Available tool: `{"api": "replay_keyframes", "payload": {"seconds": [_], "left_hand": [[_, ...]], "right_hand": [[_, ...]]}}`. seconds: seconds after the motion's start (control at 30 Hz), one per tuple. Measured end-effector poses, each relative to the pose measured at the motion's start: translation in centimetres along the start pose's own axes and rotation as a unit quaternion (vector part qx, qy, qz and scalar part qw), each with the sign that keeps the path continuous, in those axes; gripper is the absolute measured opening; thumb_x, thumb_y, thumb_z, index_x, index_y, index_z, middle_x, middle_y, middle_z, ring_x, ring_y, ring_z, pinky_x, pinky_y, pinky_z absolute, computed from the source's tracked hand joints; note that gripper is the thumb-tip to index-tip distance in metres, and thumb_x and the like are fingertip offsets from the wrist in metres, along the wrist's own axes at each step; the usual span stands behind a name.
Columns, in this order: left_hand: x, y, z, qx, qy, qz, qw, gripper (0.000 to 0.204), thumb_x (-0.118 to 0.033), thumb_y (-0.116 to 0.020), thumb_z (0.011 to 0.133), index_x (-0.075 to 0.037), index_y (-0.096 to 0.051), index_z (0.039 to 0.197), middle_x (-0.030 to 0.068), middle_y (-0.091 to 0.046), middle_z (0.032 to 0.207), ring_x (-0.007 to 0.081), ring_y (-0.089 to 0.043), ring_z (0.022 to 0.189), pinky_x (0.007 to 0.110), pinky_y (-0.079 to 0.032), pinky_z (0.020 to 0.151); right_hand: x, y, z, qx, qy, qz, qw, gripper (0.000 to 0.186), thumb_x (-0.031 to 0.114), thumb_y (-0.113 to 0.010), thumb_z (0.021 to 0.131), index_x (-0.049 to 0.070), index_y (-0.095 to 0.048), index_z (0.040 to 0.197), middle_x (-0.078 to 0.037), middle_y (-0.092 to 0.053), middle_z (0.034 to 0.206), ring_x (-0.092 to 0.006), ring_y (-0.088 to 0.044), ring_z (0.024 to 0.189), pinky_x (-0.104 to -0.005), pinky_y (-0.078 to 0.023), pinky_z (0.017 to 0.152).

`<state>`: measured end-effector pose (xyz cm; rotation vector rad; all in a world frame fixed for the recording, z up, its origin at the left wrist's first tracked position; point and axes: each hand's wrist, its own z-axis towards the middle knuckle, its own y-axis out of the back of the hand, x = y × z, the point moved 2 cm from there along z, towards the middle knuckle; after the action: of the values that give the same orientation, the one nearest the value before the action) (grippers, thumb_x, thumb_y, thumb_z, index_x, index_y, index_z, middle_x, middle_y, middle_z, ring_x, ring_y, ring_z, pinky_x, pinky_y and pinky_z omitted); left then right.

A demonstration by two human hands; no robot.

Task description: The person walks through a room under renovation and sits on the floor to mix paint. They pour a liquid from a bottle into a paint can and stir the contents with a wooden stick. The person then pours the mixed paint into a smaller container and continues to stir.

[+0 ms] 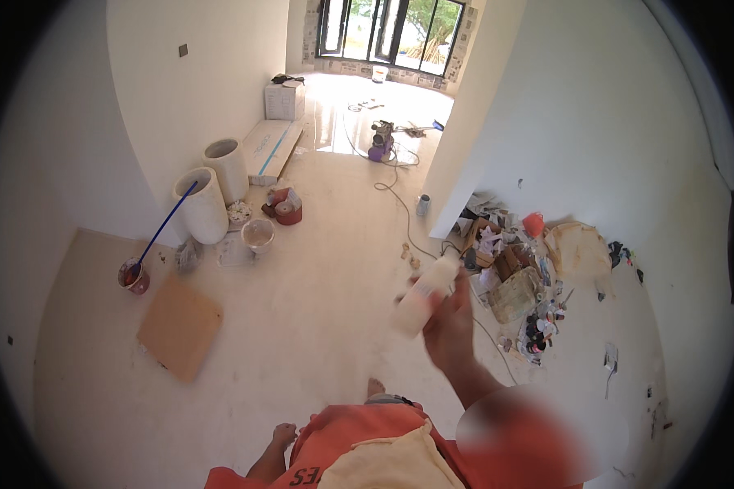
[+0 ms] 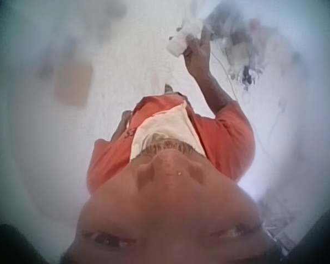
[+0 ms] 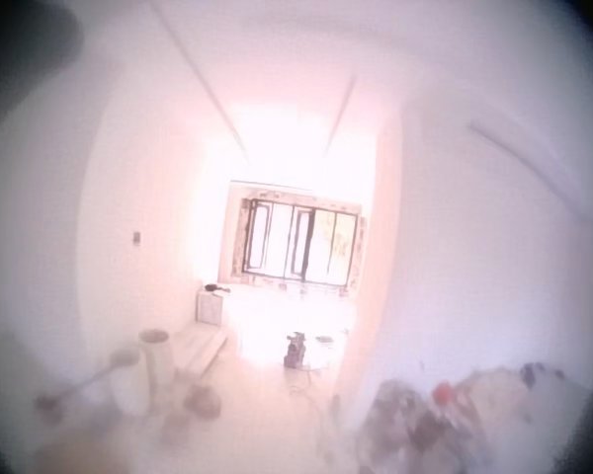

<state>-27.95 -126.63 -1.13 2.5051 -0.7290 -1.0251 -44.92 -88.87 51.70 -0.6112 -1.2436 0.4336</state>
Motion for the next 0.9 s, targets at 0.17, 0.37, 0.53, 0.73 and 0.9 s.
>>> {"api": "replay_keyframes", "payload": {"seconds": [0.17, 0.37, 0.53, 0.73, 0.9], "left_hand": [[-1.2, -0.4, 0.0, 0.017, 0.012, -0.014, 1.0, 0.042, -0.037, -0.052, 0.091, 0.0, -0.07, 0.1, 0.0125, -0.071, 0.078, 0.0219, -0.065, 0.062, 0.038, -0.052, 0.056], [0.2, -0.1, -0.4, 0.014, 0.026, -0.026, 0.999, 0.042, -0.037, -0.054, 0.092, 0.0, -0.068, 0.105, 0.0122, -0.071, 0.08, 0.0199, -0.064, 0.063, 0.037, -0.051, 0.054], [-1.4, 0.9, -0.6, 0.005, 0.013, -0.03, 0.999, 0.041, -0.036, -0.054, 0.092, 0.0, -0.069, 0.102, 0.0116, -0.07, 0.077, 0.0198, -0.063, 0.059, 0.037, -0.05, 0.052], [-2.3, 0.1, -0.7, -0.001, 0.007, 0.0, 1.0, 0.041, -0.036, -0.051, 0.092, 0.0, -0.069, 0.099, 0.012, -0.07, 0.076, 0.0212, -0.064, 0.06, 0.037, -0.05, 0.053], [-2.6, 0.2, -0.7, 0.027, -0.018, 0.008, 0.999, 0.04, -0.036, -0.053, 0.093, 0.0, -0.069, 0.102, 0.0117, -0.071, 0.079, 0.0215, -0.064, 0.06, 0.037, -0.05, 0.052]], "right_hand": [[-2.4, -0.2, -4.9, 0.12, -0.1, -0.196, 0.968, 0.042, 0.019, -0.057, 0.1, 0.009, -0.034, 0.134, -0.014, -0.063, 0.109, -0.028, -0.067, 0.098, -0.0422, -0.056, 0.086], [-1.4, 0.0, -3.1, 0.041, -0.061, -0.056, 0.996, 0.051, 0.016, -0.064, 0.095, 0.01, -0.034, 0.136, -0.016, -0.064, 0.111, -0.027, -0.065, 0.103, -0.0414, -0.054, 0.088], [-1.1, 0.4, -0.7, 0.001, -0.026, 0.018, 1.0, 0.054, 0.017, -0.067, 0.093, 0.01, -0.035, 0.136, -0.017, -0.064, 0.112, -0.0254, -0.065, 0.106, -0.0438, -0.054, 0.091], [-2.9, -0.1, -4.9, 0.1, -0.084, -0.119, 0.984, 0.06, 0.014, -0.069, 0.091, 0.01, -0.033, 0.139, -0.019, -0.063, 0.115, -0.0261, -0.065, 0.104, -0.0437, -0.053, 0.093], [-0.7, 1.2, -3.3, 0.019, -0.046, -0.049, 0.998, 0.047, 0.017, -0.062, 0.096, 0.01, -0.034, 0.134, -0.017, -0.063, 0.111, -0.0267, -0.066, 0.1, -0.042, -0.054, 0.089]]}}
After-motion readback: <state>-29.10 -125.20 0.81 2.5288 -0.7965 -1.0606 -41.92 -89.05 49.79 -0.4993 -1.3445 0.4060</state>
